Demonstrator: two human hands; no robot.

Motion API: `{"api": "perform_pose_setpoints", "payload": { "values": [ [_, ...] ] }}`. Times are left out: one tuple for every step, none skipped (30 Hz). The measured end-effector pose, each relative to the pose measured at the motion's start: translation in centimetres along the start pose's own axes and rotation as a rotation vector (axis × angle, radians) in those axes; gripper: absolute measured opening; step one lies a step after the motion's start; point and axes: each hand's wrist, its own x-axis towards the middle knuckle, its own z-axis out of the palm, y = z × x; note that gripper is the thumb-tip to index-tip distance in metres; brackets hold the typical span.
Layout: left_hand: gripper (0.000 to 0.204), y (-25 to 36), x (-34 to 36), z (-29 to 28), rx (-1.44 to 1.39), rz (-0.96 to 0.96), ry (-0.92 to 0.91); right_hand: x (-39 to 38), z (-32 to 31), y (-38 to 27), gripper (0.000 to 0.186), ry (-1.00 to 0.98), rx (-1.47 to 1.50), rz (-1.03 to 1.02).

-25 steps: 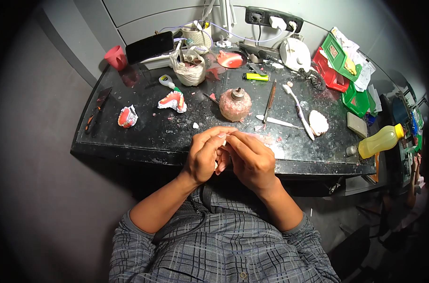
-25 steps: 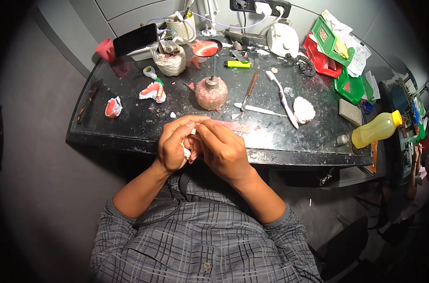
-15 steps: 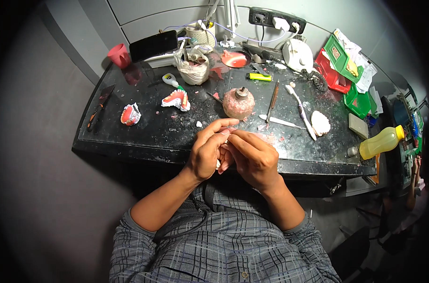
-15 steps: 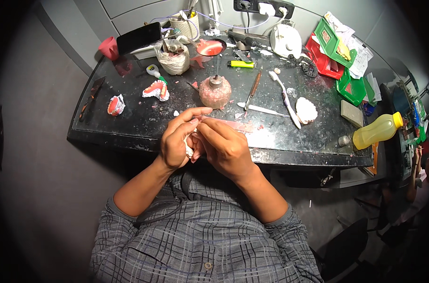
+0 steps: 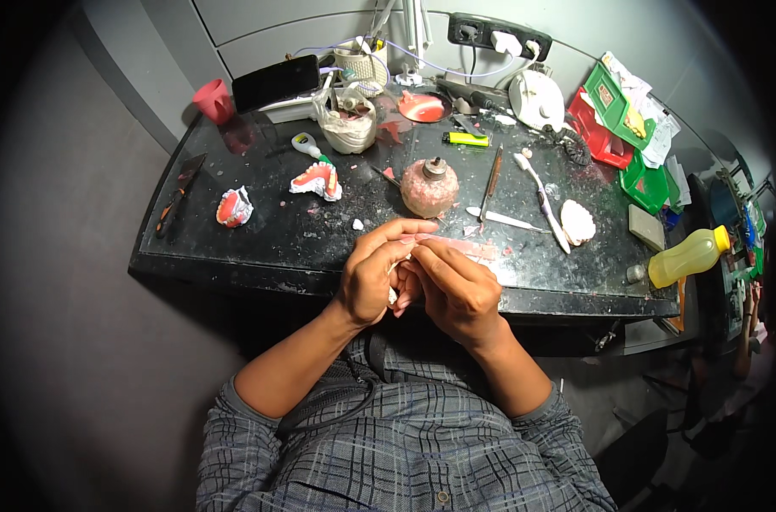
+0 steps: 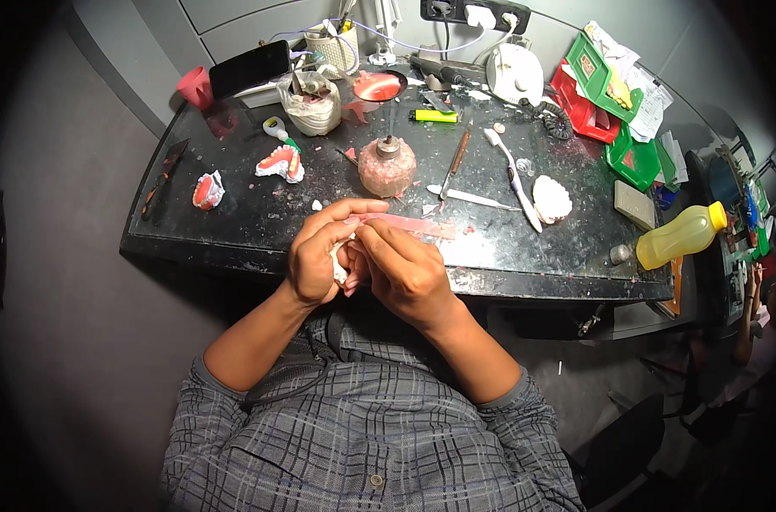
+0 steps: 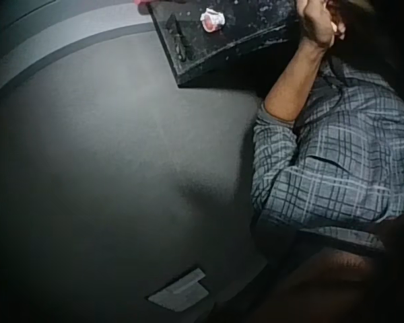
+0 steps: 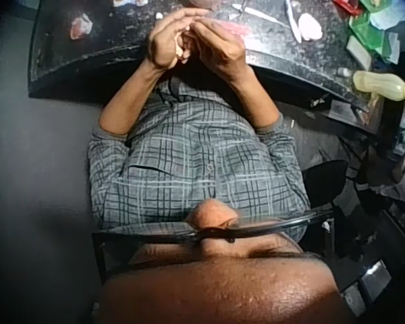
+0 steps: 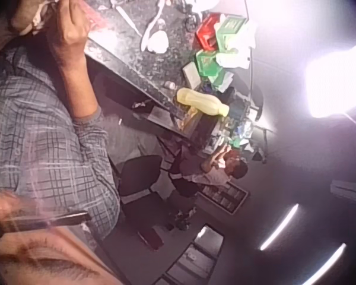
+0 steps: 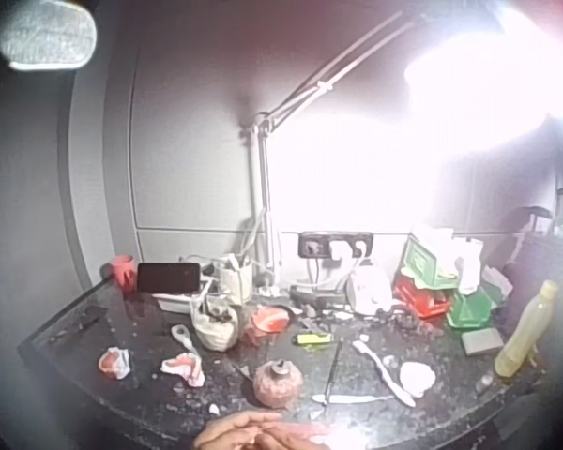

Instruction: The person applies small pieces of red wax to a dental baseplate on a cast using a tool, moves a green bin to hold a paper document, and uses a handheld rotary tool to trim and polish the edges of the dental model.

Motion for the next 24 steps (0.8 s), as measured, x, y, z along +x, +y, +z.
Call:
{"api": "perform_pose_setpoints", "payload": {
  "values": [
    [0.044,0.0,0.0,0.0,-0.002,0.001,-0.003,0.0,0.0,0.0,0.036,0.002,-0.005,-0.001],
    [0.044,0.0,0.0,0.0,-0.004,0.001,-0.006,0.0,0.0,-0.1,0.036,0.003,-0.009,-0.003],
    [0.044,0.0,0.0,0.0,-0.006,0.001,-0.009,-0.1,0.0,-0.1,0.036,0.005,-0.014,-0.005],
    [0.044,0.0,0.0,0.0,-0.008,0.001,-0.012,-0.1,0.0,0.0,0.036,0.006,-0.020,-0.008],
    [0.044,0.0,0.0,-0.2,-0.012,0.001,-0.019,-0.1,0.1,0.0,0.036,0.007,-0.026,-0.012],
    [0.044,-0.2,0.1,-0.3,-0.016,0.002,-0.026,-0.1,0.1,0.0,0.036,0.008,-0.032,-0.016],
    [0.044,-0.3,0.1,-0.5,-0.020,0.002,-0.032,-0.1,0.1,0.0,0.036,0.006,-0.029,-0.016],
    [0.044,-0.2,0.1,-0.5,-0.017,0.001,-0.035,-0.1,0.1,0.0,0.036,0.003,-0.026,-0.015],
    [0.044,-0.2,0.1,-0.4,-0.014,0.000,-0.038,-0.1,0.0,0.0,0.036,0.001,-0.024,-0.014],
    [0.044,-0.2,0.1,-0.4,-0.011,0.000,-0.041,-0.1,0.0,0.0,0.035,-0.003,-0.027,-0.009],
    [0.044,-0.2,0.1,-0.5,-0.020,-0.004,-0.041,-0.1,0.0,-0.1,0.034,-0.007,-0.031,-0.004],
    [0.044,-0.2,0.2,-0.5,-0.029,-0.007,-0.041,-0.1,0.0,-0.1,0.032,-0.010,-0.034,0.001],
    [0.044,-0.2,0.1,-0.5,-0.038,-0.011,-0.041,-0.1,0.0,-0.1,0.030,0.019,-0.009,0.018],
    [0.045,-0.2,0.2,-0.5,-0.062,-0.007,-0.025,0.0,0.2,0.2,0.029,0.050,0.012,0.032],
    [0.045,-0.1,0.1,-0.5,-0.087,-0.004,-0.010,0.1,0.2,0.3,0.027,0.082,0.033,0.045],
    [0.045,0.0,0.0,-0.4,-0.112,-0.001,0.006,0.3,0.1,0.0,0.026,0.062,0.011,0.068],
    [0.045,0.0,0.0,-0.5,-0.111,0.010,-0.003,0.6,0.1,-0.5,0.025,0.042,-0.008,0.089],
    [0.045,0.0,0.0,-0.6,-0.110,0.021,-0.011,0.7,0.1,-0.7,0.023,0.022,-0.026,0.111],
    [0.046,-0.1,0.1,-0.7,-0.109,0.032,-0.019,0.7,0.1,-0.8,0.024,0.026,-0.020,0.120],
    [0.046,-0.2,0.2,-0.9,-0.092,0.039,-0.035,0.8,0.0,-0.8,0.024,0.031,-0.012,0.128],
    [0.046,-0.1,0.1,-0.8,-0.126,0.028,-0.022,0.9,-0.1,-0.7,0.024,0.036,-0.004,0.135],
    [0.046,0.1,0.1,-0.7,-0.161,0.017,-0.008,0.7,-0.2,-0.4,0.023,0.057,0.060,0.208],
    [0.046,0.2,0.0,-0.6,-0.197,0.007,0.005,0.4,-0.3,0.0,0.022,0.075,0.124,0.280],
    [0.047,0.0,0.1,-0.9,-0.227,0.022,0.009,0.4,-0.5,0.1,0.022,0.094,0.189,0.352]
  ]
}}
